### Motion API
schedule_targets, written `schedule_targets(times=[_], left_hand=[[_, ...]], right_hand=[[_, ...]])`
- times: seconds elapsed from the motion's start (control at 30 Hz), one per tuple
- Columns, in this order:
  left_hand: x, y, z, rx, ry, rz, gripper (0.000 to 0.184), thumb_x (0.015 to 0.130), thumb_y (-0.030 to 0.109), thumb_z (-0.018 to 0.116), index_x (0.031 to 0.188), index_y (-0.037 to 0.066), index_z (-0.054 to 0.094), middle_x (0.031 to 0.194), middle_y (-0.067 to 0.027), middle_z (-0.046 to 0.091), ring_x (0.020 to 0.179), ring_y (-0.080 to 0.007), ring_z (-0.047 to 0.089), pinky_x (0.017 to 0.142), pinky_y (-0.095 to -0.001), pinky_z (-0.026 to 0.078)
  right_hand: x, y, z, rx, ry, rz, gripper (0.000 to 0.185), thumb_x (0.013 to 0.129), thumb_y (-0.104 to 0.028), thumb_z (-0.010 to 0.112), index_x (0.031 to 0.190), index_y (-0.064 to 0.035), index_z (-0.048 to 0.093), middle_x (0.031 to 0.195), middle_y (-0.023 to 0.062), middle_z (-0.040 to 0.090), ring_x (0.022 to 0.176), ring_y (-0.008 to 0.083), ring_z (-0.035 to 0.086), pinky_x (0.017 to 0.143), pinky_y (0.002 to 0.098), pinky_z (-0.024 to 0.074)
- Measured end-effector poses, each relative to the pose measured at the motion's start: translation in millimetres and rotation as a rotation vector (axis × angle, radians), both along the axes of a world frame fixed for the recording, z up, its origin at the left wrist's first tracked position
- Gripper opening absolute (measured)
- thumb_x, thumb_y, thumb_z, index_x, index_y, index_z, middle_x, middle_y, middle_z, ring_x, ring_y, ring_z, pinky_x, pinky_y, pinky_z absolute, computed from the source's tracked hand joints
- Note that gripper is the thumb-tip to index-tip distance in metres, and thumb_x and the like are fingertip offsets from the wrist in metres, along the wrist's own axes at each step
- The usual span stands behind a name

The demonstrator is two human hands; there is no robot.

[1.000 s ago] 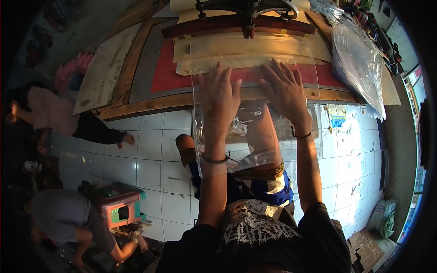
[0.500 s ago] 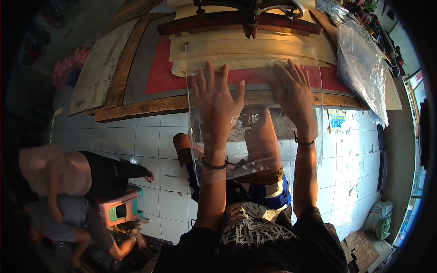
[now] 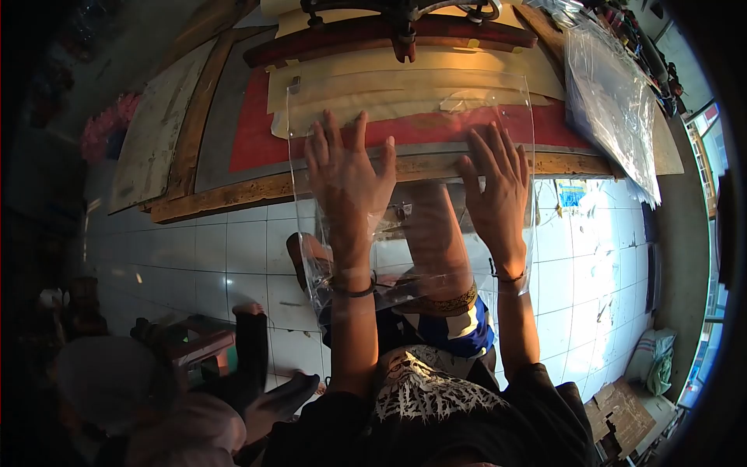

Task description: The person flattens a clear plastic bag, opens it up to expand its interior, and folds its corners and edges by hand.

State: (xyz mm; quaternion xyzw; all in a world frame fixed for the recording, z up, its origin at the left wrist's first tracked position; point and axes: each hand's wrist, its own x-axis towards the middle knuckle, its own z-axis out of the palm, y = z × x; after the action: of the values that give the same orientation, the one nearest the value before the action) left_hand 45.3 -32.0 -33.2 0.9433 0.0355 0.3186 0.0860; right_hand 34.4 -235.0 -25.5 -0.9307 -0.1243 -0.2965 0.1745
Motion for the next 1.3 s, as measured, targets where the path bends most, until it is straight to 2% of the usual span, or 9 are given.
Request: schedule_targets(times=[0.1, 0.23, 0.3, 0.33, 0.47, 0.57, 0.7, 0.9, 1.3], left_hand=[[-1, -2, 0, -0.015, -0.053, 0.008, 0.044, 0.092, 0.046, 0.057, 0.126, 0.018, 0.062, 0.140, -0.0186, 0.050, 0.131, -0.0395, 0.044, 0.110, -0.0468, 0.034], [-5, 4, -3, -0.125, -0.130, -0.203, 0.036, 0.085, 0.033, 0.071, 0.117, 0.016, 0.067, 0.129, -0.0081, 0.060, 0.125, -0.0337, 0.050, 0.110, -0.0466, 0.034], [-17, 10, -9, -0.148, -0.184, -0.381, 0.036, 0.080, 0.025, 0.077, 0.114, 0.015, 0.069, 0.124, -0.0040, 0.063, 0.122, -0.0306, 0.053, 0.111, -0.0469, 0.034], [-24, 8, -10, -0.175, -0.156, -0.425, 0.047, 0.074, 0.027, 0.082, 0.116, 0.015, 0.068, 0.124, -0.0036, 0.063, 0.122, -0.0278, 0.055, 0.112, -0.0494, 0.032], [-47, 1, -8, -0.149, -0.011, -0.342, 0.060, 0.070, 0.040, 0.077, 0.123, 0.016, 0.065, 0.132, -0.0015, 0.060, 0.129, -0.0262, 0.049, 0.115, -0.0506, 0.026], [-47, 2, -14, -0.130, -0.011, -0.327, 0.058, 0.071, 0.036, 0.078, 0.124, 0.017, 0.065, 0.133, 0.0008, 0.059, 0.130, -0.0249, 0.048, 0.113, -0.0489, 0.027], [-40, 1, -26, -0.167, -0.086, -0.316, 0.058, 0.069, 0.033, 0.080, 0.123, 0.018, 0.065, 0.133, 0.0034, 0.059, 0.129, -0.0233, 0.049, 0.110, -0.0472, 0.030], [-39, 5, -29, -0.178, -0.080, -0.326, 0.057, 0.068, 0.032, 0.081, 0.122, 0.019, 0.066, 0.132, 0.0045, 0.060, 0.128, -0.0229, 0.049, 0.108, -0.0466, 0.030], [-39, 5, -29, -0.149, -0.069, -0.316, 0.058, 0.068, 0.036, 0.081, 0.122, 0.022, 0.066, 0.135, 0.0066, 0.058, 0.128, -0.0215, 0.048, 0.107, -0.0469, 0.032]], right_hand=[[-3, 3, -8, 0.045, -0.057, -0.017, 0.033, 0.093, -0.023, 0.061, 0.123, -0.0097, 0.063, 0.137, 0.0170, 0.054, 0.130, 0.0372, 0.045, 0.110, 0.0488, 0.0323], [2, 5, -20, 0.096, -0.129, -0.027, 0.028, 0.092, -0.019, 0.061, 0.118, -0.0103, 0.066, 0.131, 0.0110, 0.059, 0.125, 0.0348, 0.049, 0.106, 0.0458, 0.0372], [7, 6, -20, 0.107, -0.165, -0.030, 0.027, 0.091, -0.018, 0.061, 0.116, -0.0106, 0.067, 0.129, 0.0092, 0.061, 0.123, 0.0345, 0.051, 0.104, 0.0448, 0.0391], [8, 7, -20, 0.110, -0.175, -0.035, 0.026, 0.091, -0.017, 0.061, 0.115, -0.0108, 0.068, 0.127, 0.0087, 0.062, 0.122, 0.0344, 0.052, 0.103, 0.0445, 0.0398], [7, 8, -21, 0.145, -0.169, -0.037, 0.025, 0.090, -0.017, 0.062, 0.114, -0.0111, 0.069, 0.125, 0.0083, 0.064, 0.120, 0.0345, 0.053, 0.102, 0.0439, 0.0400], [6, 6, -20, 0.089, -0.160, -0.020, 0.025, 0.090, -0.016, 0.062, 0.114, -0.0113, 0.069, 0.126, 0.0081, 0.063, 0.120, 0.0339, 0.053, 0.102, 0.0434, 0.0402], [-2, 3, -10, 0.070, -0.071, 0.030, 0.043, 0.076, -0.028, 0.079, 0.116, -0.0168, 0.069, 0.130, 0.0065, 0.061, 0.123, 0.0309, 0.051, 0.106, 0.0449, 0.0342], [-6, 3, -9, 0.079, 0.000, 0.068, 0.060, 0.061, -0.035, 0.087, 0.117, -0.0216, 0.069, 0.134, 0.0039, 0.058, 0.125, 0.0284, 0.050, 0.109, 0.0462, 0.0284], [-4, 3, -12, 0.083, -0.004, 0.047, 0.058, 0.061, -0.038, 0.086, 0.114, -0.0225, 0.071, 0.133, 0.0023, 0.059, 0.123, 0.0269, 0.051, 0.107, 0.0441, 0.0298]])
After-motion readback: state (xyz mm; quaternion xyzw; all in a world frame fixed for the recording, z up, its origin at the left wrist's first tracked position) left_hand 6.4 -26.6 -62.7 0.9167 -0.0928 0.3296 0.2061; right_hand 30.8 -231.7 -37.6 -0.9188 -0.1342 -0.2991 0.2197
